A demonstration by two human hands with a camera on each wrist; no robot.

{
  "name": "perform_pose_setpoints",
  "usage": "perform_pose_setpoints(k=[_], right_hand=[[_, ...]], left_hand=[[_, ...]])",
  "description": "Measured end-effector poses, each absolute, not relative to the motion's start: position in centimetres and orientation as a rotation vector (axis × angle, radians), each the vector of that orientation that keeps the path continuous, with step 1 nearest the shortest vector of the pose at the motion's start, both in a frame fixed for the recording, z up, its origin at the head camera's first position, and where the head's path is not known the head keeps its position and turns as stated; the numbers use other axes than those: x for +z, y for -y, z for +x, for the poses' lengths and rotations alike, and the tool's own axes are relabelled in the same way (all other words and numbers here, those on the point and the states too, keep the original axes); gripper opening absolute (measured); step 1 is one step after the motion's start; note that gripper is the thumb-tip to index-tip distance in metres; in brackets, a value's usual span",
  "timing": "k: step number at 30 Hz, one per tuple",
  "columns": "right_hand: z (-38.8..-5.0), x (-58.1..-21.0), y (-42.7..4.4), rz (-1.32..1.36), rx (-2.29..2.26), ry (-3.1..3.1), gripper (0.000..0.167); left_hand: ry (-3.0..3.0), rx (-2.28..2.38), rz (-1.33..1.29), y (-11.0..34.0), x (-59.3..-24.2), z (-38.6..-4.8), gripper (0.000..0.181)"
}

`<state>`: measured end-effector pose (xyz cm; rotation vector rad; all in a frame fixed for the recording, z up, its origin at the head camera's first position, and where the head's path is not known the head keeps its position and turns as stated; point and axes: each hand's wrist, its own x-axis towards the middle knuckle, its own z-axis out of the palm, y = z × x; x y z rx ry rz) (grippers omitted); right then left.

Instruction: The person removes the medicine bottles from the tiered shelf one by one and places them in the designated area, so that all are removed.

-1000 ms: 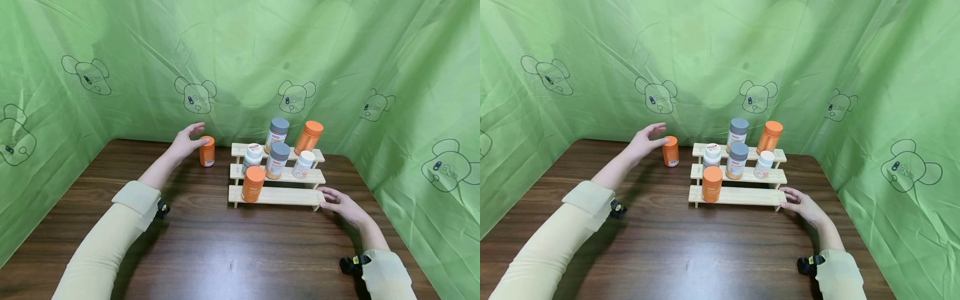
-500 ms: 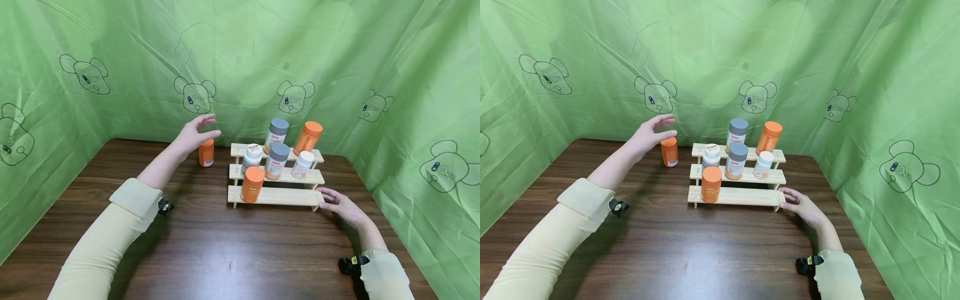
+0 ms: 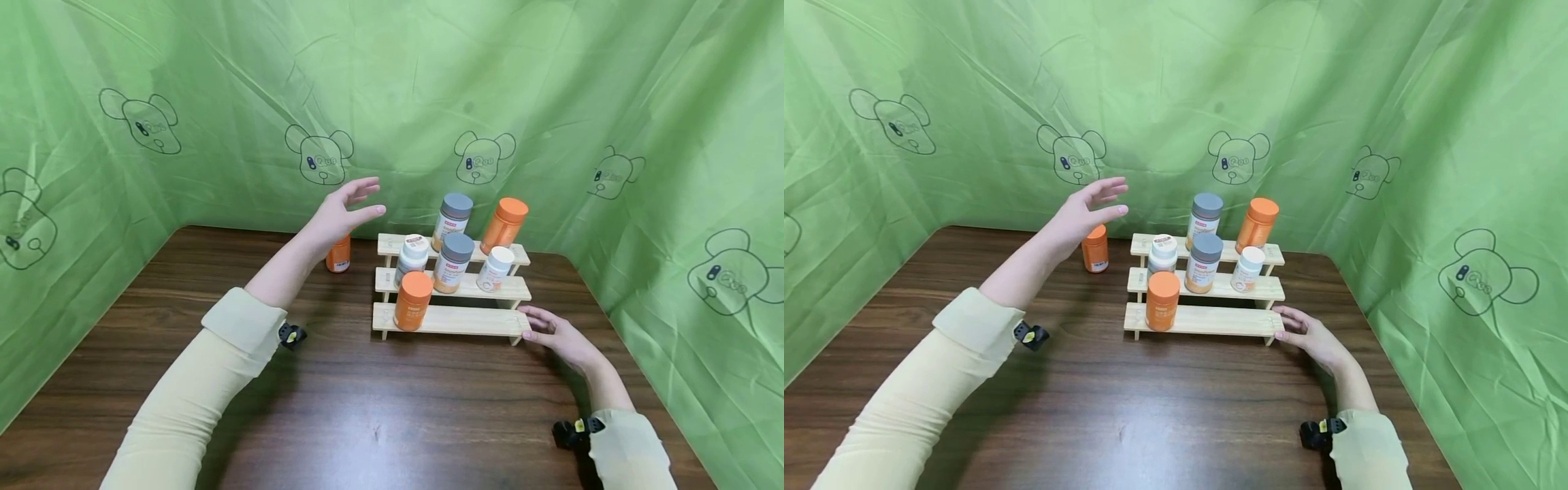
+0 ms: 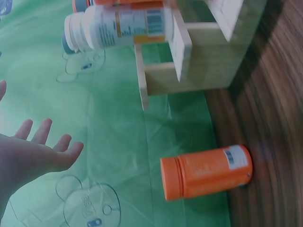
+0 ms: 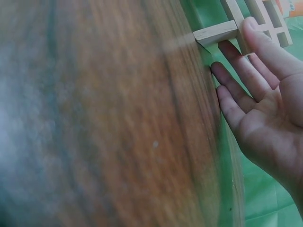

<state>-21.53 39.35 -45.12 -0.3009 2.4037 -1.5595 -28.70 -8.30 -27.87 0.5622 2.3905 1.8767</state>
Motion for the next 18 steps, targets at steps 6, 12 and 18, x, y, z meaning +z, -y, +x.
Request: perform_pose_setpoints(k=[6, 12, 18], right_hand=[[-21.5, -44.7, -39.1, -0.304, -1.546, -2.409, 0.060], [-21.4, -44.6, -39.1, -0.306, -1.527, -2.427, 0.060], [-21.4, -44.8, -39.2, -0.305, -1.524, -2.435, 0.060]], left_hand=[[-2.412, 1.840, 0.578, 7.0, -27.3, -28.5, 0.065], [-2.385, 1.845, 0.625, 5.3, -27.0, -28.6, 0.065], [-2.365, 1.830, 0.639, 3.6, -25.7, -27.8, 0.064]])
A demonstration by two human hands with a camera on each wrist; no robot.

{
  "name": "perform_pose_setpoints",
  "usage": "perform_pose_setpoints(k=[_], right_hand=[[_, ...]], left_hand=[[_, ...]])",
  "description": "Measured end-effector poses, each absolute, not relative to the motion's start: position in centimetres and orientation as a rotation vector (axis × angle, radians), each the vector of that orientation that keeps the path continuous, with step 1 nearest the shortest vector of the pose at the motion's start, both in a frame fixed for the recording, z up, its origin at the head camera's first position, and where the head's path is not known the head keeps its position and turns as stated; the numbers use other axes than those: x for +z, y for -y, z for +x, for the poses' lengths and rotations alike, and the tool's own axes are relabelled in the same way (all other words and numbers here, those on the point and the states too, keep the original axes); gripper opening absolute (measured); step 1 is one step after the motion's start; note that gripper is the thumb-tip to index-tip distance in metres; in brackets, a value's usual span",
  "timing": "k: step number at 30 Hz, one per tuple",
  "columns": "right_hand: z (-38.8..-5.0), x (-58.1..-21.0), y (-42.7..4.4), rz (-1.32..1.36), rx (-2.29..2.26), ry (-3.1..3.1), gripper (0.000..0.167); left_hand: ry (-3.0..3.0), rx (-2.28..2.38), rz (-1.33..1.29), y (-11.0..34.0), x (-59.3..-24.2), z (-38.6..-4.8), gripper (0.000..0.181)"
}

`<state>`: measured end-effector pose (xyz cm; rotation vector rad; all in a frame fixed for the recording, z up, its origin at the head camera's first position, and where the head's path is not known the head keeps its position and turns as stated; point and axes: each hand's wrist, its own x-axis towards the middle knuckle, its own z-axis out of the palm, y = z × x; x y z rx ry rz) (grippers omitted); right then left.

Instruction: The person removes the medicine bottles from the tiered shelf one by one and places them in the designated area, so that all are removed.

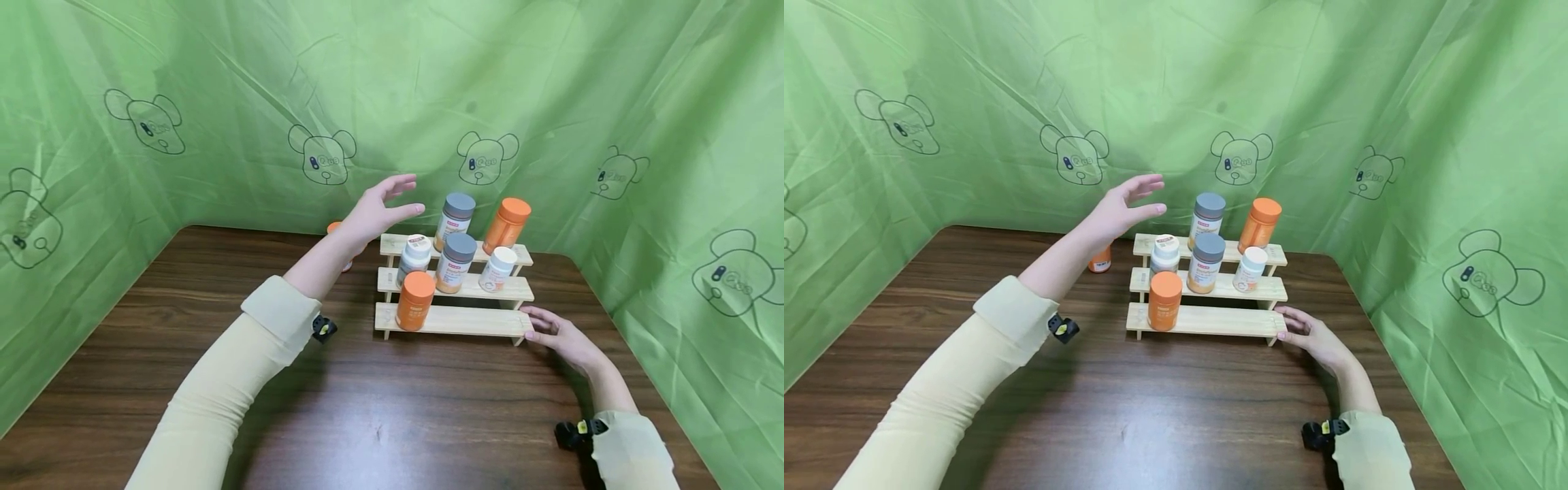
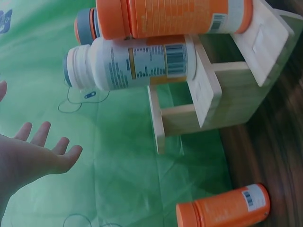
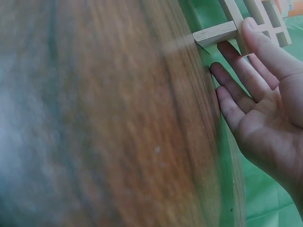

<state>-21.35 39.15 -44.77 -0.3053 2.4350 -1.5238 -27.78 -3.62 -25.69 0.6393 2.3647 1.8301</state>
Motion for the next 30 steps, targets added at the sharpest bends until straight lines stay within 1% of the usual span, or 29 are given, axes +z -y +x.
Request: perform_pose_setpoints(k=[4, 9, 20, 30], right_hand=[[-21.4, -45.0, -39.3, -0.292, -1.514, -2.440, 0.060], [-21.5, -44.9, -39.3, -0.327, -1.531, -2.422, 0.058], [-21.6, -44.4, -39.1, -0.281, -1.493, -2.433, 0.060], [-21.4, -44.3, -39.4, -0.284, -1.496, -2.428, 0.060]], left_hand=[[-2.380, 1.792, 0.630, 2.5, -25.3, -27.8, 0.066], [-2.371, 1.794, 0.634, 1.2, -26.5, -30.2, 0.069], [-2.295, 1.802, 0.661, -0.3, -27.7, -32.5, 0.066], [-2.254, 1.758, 0.672, -2.2, -27.9, -34.0, 0.065]])
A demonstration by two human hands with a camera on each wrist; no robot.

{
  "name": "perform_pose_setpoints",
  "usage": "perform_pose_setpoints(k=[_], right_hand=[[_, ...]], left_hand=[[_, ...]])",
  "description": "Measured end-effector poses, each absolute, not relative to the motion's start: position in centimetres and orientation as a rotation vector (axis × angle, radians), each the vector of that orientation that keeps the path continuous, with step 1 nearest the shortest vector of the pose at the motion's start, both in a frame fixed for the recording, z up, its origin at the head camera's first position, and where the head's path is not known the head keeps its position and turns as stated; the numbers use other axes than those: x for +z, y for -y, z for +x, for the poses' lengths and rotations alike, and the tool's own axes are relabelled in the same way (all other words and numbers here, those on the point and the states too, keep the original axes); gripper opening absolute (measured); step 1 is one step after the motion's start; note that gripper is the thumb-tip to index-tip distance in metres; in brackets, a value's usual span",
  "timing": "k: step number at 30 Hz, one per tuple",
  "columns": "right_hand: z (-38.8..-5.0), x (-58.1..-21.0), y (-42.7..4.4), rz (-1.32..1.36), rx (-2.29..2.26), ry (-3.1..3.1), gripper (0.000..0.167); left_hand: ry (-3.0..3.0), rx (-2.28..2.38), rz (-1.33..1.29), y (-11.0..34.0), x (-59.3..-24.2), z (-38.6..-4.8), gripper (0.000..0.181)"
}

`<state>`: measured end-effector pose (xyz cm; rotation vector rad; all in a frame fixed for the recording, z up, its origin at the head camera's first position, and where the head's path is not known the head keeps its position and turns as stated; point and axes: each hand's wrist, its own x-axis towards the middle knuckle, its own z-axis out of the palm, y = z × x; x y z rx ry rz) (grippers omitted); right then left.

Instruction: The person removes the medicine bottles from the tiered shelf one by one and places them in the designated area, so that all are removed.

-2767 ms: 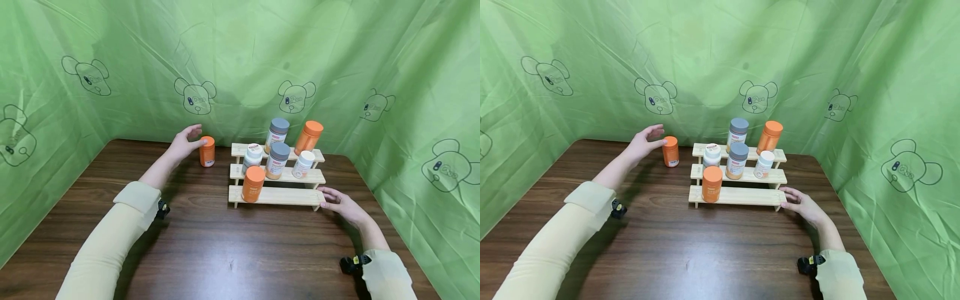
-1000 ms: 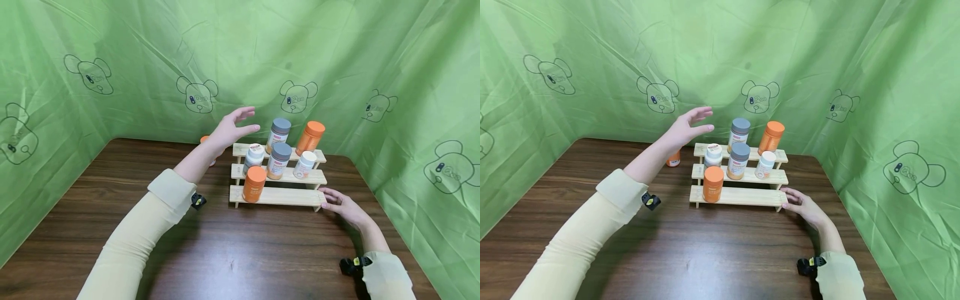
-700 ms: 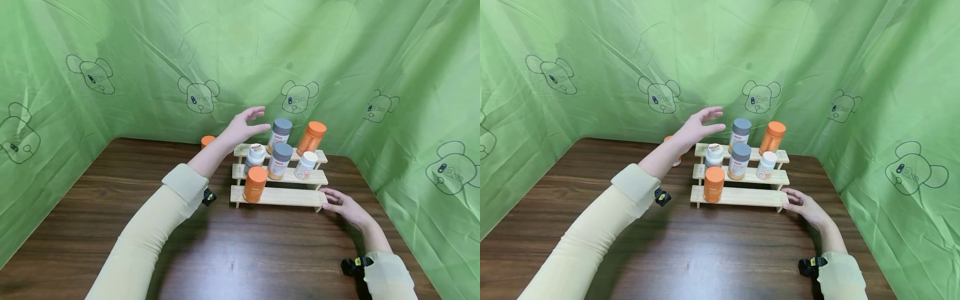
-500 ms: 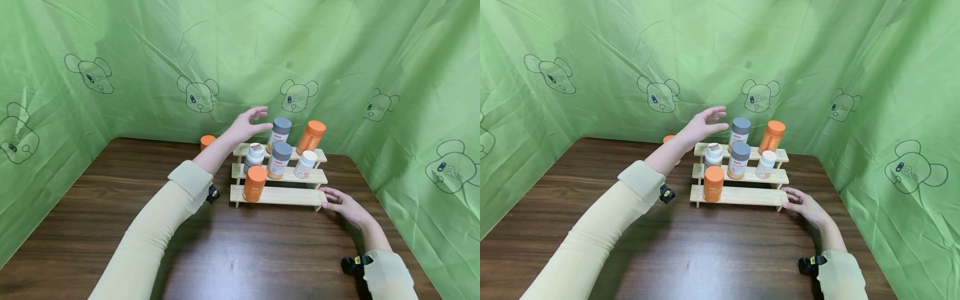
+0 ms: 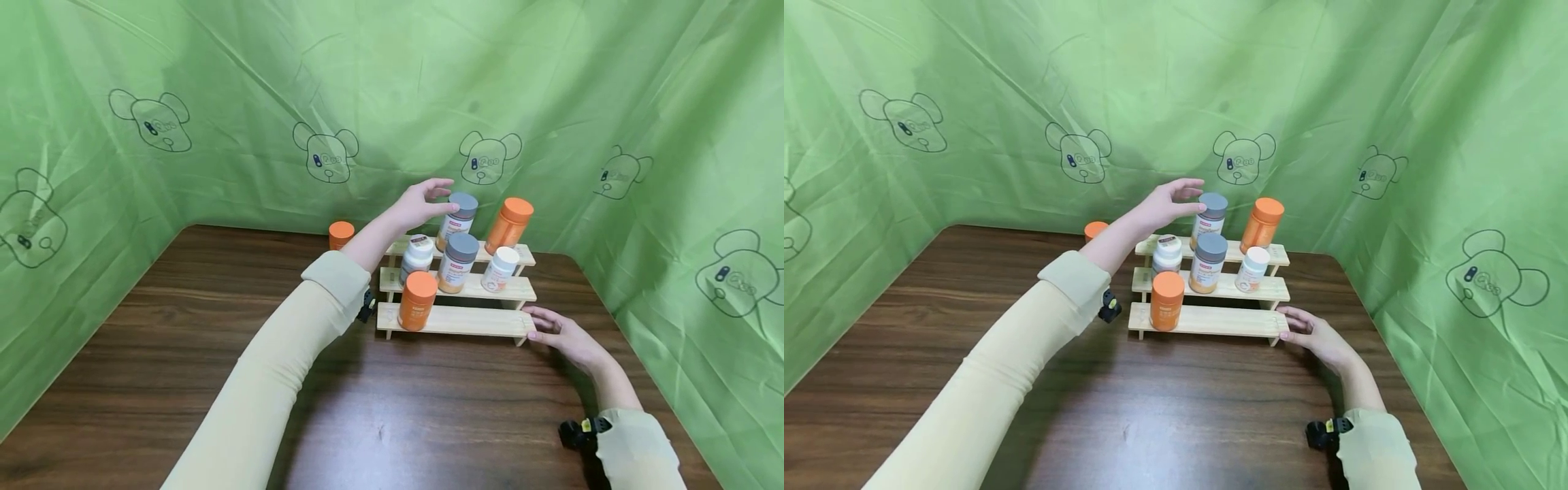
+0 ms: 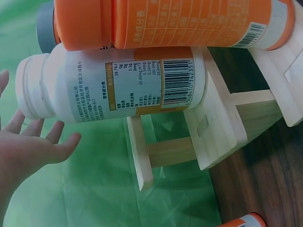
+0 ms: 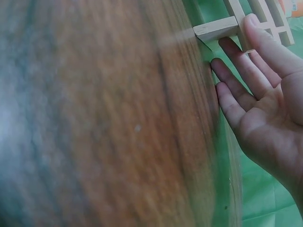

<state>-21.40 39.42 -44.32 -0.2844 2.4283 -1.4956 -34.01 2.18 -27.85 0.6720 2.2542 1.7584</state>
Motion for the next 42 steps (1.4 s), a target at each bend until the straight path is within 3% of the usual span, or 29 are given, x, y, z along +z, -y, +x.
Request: perform_pose_setpoints(k=[42], right_hand=[[-21.4, -44.1, -39.0, -0.256, -1.437, -2.465, 0.060]], left_hand=[[-2.318, 1.822, 0.651, -3.1, -29.0, -34.4, 0.053]])
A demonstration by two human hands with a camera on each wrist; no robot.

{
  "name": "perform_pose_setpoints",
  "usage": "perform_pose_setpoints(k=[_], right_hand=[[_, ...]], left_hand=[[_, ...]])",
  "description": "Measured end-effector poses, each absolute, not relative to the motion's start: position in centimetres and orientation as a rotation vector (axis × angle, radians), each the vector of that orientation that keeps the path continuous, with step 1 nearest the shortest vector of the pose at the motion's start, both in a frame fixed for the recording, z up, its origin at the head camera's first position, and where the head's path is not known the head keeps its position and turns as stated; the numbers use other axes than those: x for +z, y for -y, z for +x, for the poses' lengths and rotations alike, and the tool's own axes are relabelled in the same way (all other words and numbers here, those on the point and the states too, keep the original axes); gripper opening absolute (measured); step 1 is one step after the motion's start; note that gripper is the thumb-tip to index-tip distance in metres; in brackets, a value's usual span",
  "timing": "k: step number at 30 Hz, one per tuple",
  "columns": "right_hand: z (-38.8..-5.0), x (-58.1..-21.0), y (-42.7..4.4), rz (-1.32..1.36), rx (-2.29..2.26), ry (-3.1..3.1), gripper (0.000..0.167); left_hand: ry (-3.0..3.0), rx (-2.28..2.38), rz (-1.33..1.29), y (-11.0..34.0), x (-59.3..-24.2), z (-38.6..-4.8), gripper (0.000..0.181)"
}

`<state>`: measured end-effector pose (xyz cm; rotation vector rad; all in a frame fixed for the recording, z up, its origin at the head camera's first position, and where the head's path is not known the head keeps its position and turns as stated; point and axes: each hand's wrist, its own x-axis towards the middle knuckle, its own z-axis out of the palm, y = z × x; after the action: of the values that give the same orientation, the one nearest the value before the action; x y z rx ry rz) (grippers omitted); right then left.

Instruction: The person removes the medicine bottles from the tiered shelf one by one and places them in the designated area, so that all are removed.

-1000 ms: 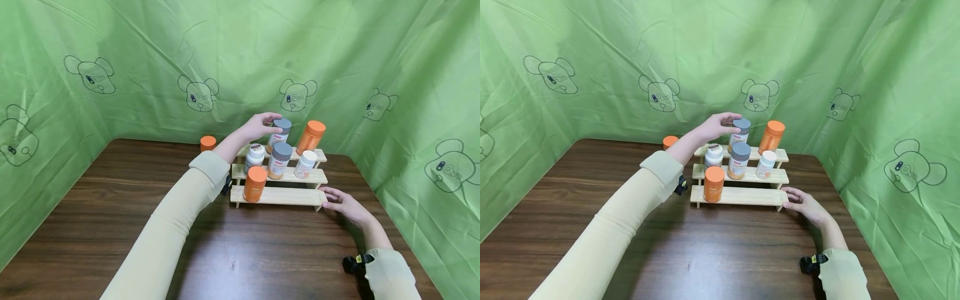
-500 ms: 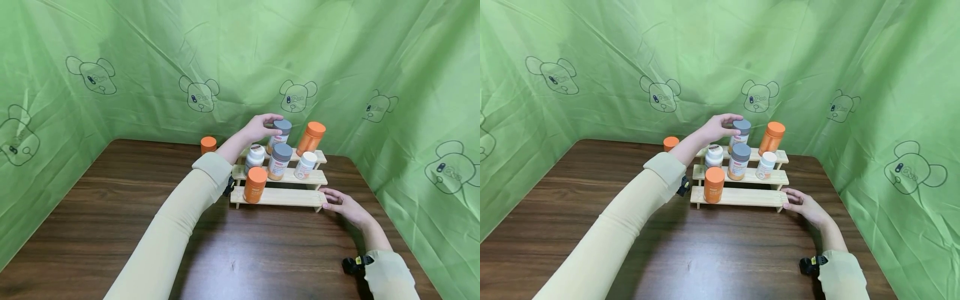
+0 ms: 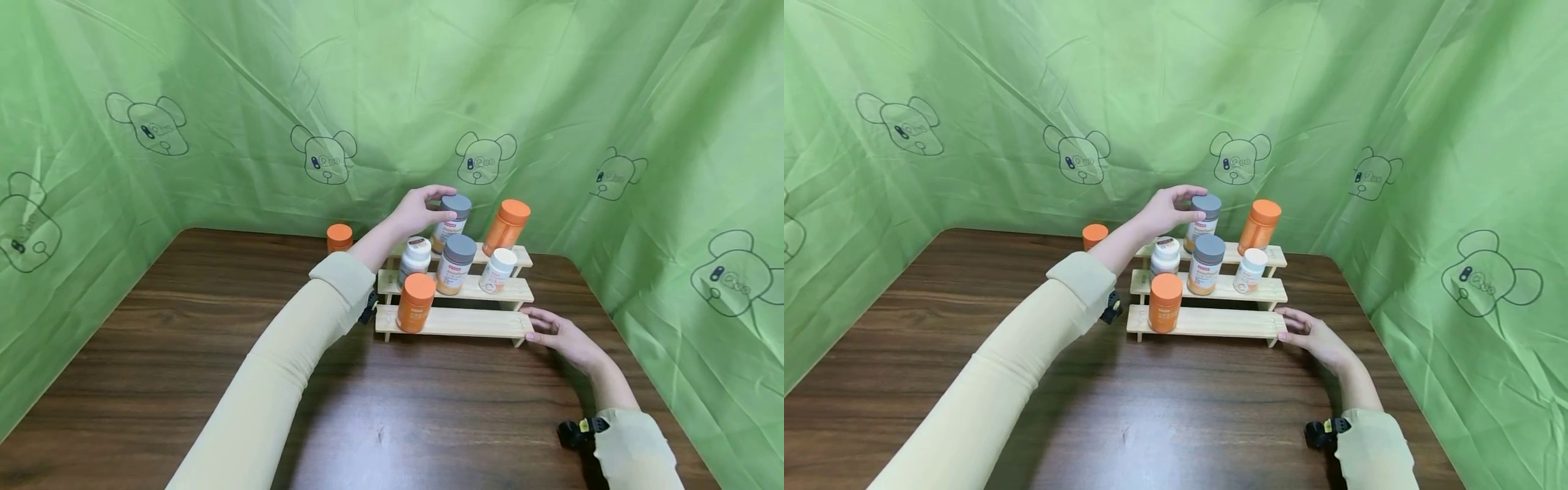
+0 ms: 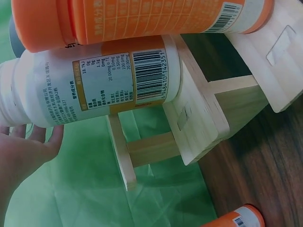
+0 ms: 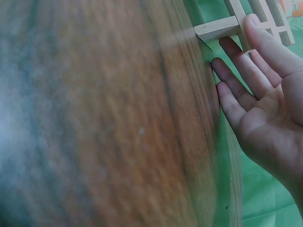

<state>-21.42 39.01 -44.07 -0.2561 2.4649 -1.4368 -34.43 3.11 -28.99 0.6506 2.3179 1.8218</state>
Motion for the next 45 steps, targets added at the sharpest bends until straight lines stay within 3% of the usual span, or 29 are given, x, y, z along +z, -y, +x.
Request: perform_pose_setpoints(k=[18, 45], right_hand=[[-21.3, -44.4, -39.2, -0.304, -1.498, -2.426, 0.058], [-21.1, -43.9, -38.7, -0.263, -1.479, -2.446, 0.059]], left_hand=[[-2.380, 1.940, 0.676, -1.3, -26.3, -33.0, 0.051], [-2.370, 2.004, 0.617, 4.5, -21.0, -27.4, 0.051]])
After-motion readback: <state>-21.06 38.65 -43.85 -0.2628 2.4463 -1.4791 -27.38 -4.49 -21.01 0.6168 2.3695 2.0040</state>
